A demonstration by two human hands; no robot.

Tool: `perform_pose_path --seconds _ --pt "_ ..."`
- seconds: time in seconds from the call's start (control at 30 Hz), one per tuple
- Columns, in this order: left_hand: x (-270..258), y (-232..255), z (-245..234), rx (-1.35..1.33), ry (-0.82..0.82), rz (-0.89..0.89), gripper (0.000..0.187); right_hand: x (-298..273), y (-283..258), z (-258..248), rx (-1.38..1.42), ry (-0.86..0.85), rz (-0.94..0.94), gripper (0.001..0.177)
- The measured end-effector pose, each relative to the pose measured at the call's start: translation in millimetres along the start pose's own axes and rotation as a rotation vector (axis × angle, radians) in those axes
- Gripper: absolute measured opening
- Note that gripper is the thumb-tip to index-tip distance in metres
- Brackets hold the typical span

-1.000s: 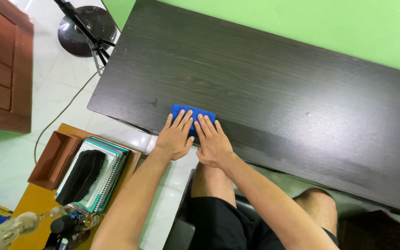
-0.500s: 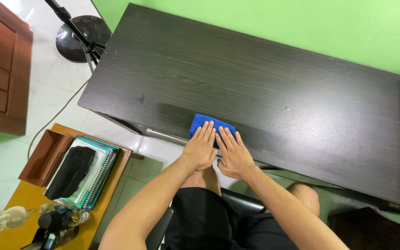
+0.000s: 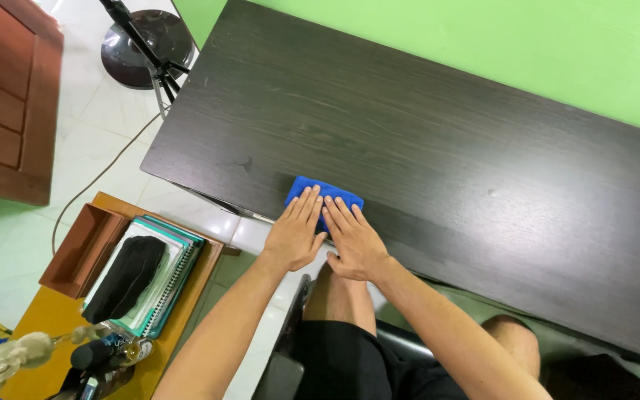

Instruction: The person wipes a dark wooden table with a blue cloth, moving back and forth across the surface. After cleaning, the person places a decorative owl figurine and a bouquet of artificial flowers on the table.

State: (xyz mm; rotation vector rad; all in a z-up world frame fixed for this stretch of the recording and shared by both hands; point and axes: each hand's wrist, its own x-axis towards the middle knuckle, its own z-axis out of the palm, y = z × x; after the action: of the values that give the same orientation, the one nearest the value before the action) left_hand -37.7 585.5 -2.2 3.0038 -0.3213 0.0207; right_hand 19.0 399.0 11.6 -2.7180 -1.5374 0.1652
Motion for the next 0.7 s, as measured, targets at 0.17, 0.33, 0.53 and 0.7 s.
perform_pose_path --seconds 0.17,0.33,0.53,0.7 --pt "-16.0 -69.6 -6.3 0.01 0.046 -0.08 0.084 70.2 -40.5 -17.6 0.067 -0.115 -0.014 0.102" --pt "-29.2 -135.4 -11.1 0.009 0.087 -0.138 0.087 134.8 -71.8 -34.7 0.092 -0.193 -0.048 0.099" --pt "-43.4 -223.1 -11.9 0.023 0.128 -0.196 0.089 215.9 -106.3 -32.1 0.143 -0.179 -0.095 0.1" --pt "-51.0 -290.1 -18.4 0.079 -0.009 -0.257 0.088 274.9 -131.1 -36.6 0.185 -0.175 -0.12 0.092"
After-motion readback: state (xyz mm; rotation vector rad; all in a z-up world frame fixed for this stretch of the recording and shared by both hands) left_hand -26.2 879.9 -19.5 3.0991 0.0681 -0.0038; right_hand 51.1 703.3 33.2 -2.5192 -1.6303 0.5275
